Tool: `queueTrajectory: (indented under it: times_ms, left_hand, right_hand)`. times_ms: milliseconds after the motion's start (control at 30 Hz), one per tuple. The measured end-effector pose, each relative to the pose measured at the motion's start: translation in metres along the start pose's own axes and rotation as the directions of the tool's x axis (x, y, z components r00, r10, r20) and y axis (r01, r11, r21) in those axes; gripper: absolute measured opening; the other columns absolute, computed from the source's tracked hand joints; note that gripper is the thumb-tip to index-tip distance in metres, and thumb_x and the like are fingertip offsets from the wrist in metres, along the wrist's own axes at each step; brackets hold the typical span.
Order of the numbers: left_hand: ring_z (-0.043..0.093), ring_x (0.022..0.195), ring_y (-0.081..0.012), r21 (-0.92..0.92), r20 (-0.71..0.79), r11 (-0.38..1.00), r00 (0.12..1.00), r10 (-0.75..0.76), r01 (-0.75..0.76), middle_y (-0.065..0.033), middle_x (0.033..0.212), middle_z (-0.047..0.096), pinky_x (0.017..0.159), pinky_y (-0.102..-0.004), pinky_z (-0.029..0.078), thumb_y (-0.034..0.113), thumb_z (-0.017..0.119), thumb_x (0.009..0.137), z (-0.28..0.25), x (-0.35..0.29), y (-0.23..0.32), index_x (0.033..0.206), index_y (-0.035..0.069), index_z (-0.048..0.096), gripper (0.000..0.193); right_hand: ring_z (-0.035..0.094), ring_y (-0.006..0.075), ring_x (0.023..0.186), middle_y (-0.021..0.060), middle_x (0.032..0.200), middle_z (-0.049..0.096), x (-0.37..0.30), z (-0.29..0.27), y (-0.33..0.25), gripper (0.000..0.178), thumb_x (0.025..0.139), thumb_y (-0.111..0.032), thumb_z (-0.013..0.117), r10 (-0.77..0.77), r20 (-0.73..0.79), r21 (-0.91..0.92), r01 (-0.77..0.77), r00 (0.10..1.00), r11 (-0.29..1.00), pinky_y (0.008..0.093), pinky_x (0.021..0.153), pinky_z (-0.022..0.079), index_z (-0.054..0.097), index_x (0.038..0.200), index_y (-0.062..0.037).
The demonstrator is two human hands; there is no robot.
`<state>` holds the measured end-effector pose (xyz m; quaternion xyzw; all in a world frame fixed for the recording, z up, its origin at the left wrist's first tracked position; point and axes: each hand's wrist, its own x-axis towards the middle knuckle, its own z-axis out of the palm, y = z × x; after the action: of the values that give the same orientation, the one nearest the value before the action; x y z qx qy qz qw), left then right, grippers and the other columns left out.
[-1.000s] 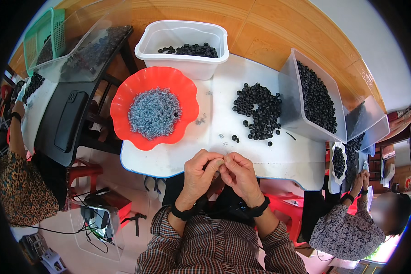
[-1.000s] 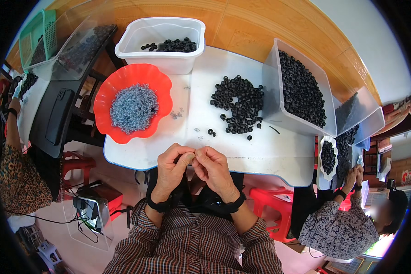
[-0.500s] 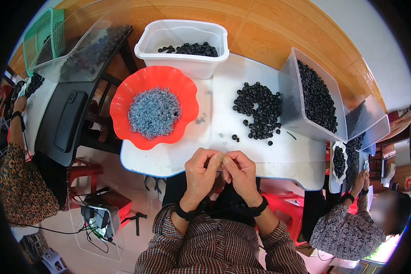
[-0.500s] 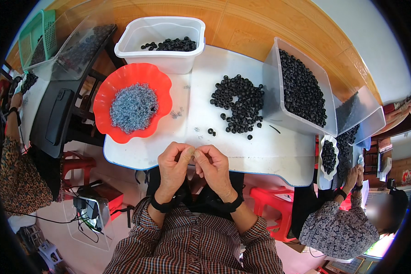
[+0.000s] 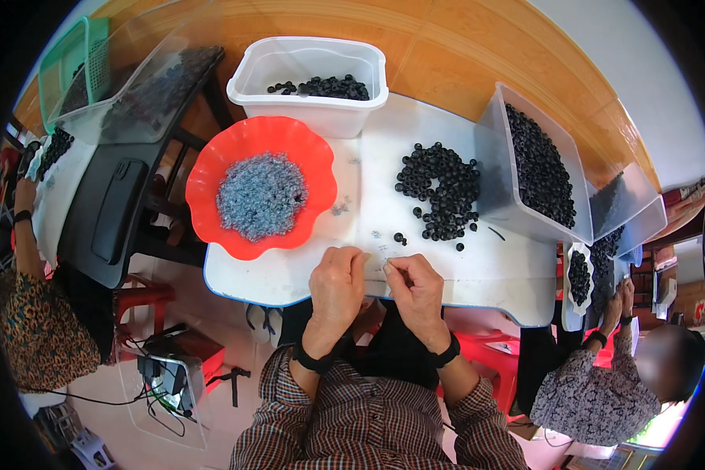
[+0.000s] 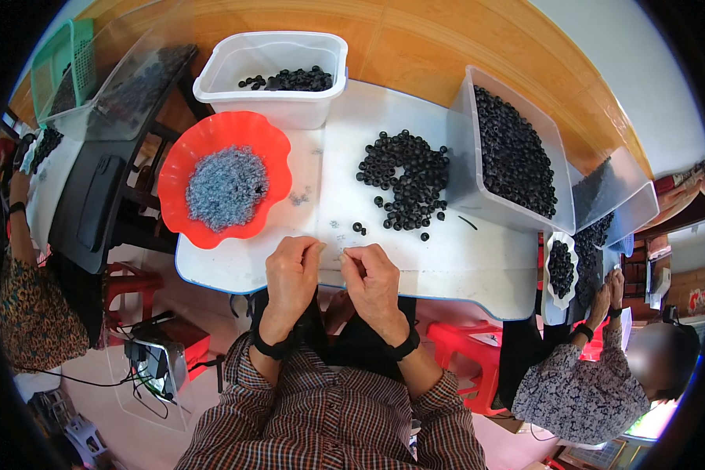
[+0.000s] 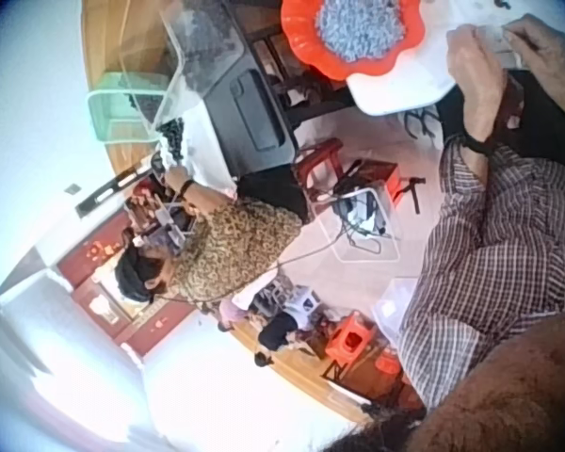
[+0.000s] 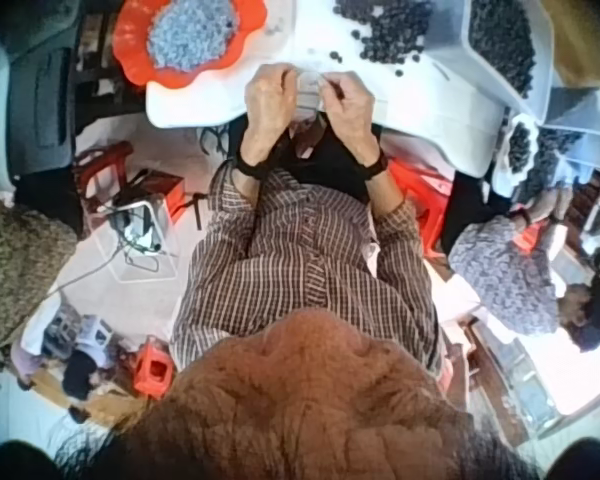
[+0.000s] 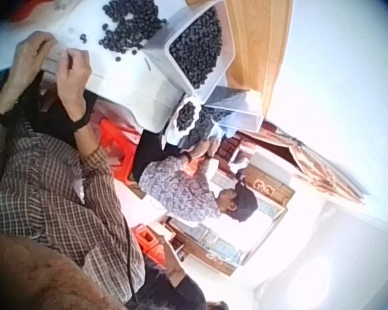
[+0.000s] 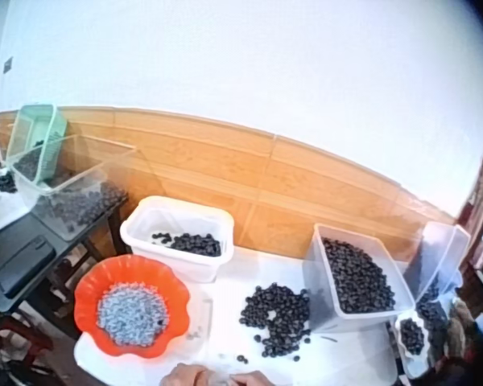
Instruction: The recorder is inspecting and sorting small black rubber or plastic industrial components from a pile on a table into different plastic containers.
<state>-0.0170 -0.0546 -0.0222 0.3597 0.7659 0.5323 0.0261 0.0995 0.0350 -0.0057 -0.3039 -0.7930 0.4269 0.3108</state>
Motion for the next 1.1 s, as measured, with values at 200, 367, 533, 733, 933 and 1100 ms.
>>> queueTrajectory:
  times_ms: [200,367,533,733,933,1100]
  left_hand:
    - [0.059,0.061,-0.032,0.055,-0.068,0.998,0.998,-0.007,0.011,-0.0141,0.078,0.06,0.055,-0.0401,0.047,0.009,0.065,0.087,0.002,0.002,-0.004,0.094,0.002,0.066,0.01]
    - [0.049,0.06,-0.0067,-0.778,0.358,0.287,0.769,-0.53,0.56,-0.0008,0.083,0.059,0.052,-0.0209,0.043,0.027,0.055,0.101,-0.02,0.008,0.01,0.1,-0.001,0.064,0.029]
    - [0.054,0.083,-0.014,-0.851,0.512,-0.222,0.66,-0.55,0.475,-0.0101,0.097,0.059,0.077,-0.0251,0.049,0.024,0.052,0.102,-0.029,0.001,0.017,0.101,-0.004,0.059,0.029]
    - [0.055,0.113,-0.0271,-0.857,0.51,-0.336,0.738,-0.442,0.392,-0.0172,0.114,0.055,0.108,-0.0397,0.042,0.016,0.049,0.102,-0.02,-0.008,0.022,0.113,-0.01,0.053,0.029]
    - [0.052,0.126,-0.0304,-0.877,0.456,-0.037,0.807,-0.375,0.478,-0.0202,0.129,0.053,0.113,-0.0395,0.039,0.005,0.044,0.102,-0.013,-0.02,0.035,0.127,-0.011,0.048,0.03]
    - [0.058,0.119,-0.0251,-0.88,0.411,0.077,0.833,-0.37,0.469,-0.0185,0.127,0.056,0.103,-0.0327,0.047,0.001,0.053,0.098,-0.01,-0.024,0.036,0.125,-0.007,0.051,0.029]
  right_hand:
    - [0.056,0.0147,0.057,0.0089,0.075,0.058,0.001,-0.001,0.001,0.005,0.084,0.0,0.068,0.029,0.016,-0.028,-0.029,0.999,0.999,0.0286,0.053,0.045,0.065,0.088,0.0004]
    - [0.056,0.0142,0.058,0.0087,0.075,0.059,0.0,-0.001,0.004,0.006,0.084,-0.001,0.068,0.055,-0.008,-0.02,-0.055,0.998,0.998,0.0278,0.054,0.045,0.065,0.09,0.0006]
    - [0.057,0.0134,0.059,0.0082,0.076,0.059,-0.002,0.0,0.006,0.006,0.085,-0.001,0.068,0.067,-0.021,0.004,-0.067,0.998,0.998,0.0271,0.054,0.046,0.066,0.091,0.0007]
    - [0.057,0.0121,0.06,0.0072,0.077,0.06,-0.005,-0.007,0.006,0.007,0.085,-0.002,0.068,0.076,-0.052,0.017,-0.075,0.996,0.997,0.0264,0.054,0.046,0.065,0.092,0.0009]
    - [0.056,0.0069,0.057,0.0036,0.076,0.059,-0.01,-0.017,0.004,0.006,0.089,-0.002,0.066,0.074,-0.046,0.074,-0.07,0.996,0.995,0.0217,0.049,0.043,0.064,0.093,0.0021]
    - [0.053,0.0039,0.053,0.0003,0.07,0.059,-0.015,-0.025,-0.001,0.006,0.092,-0.003,0.064,0.135,-0.016,0.193,-0.129,0.991,0.973,0.0185,0.045,0.04,0.063,0.094,0.0012]
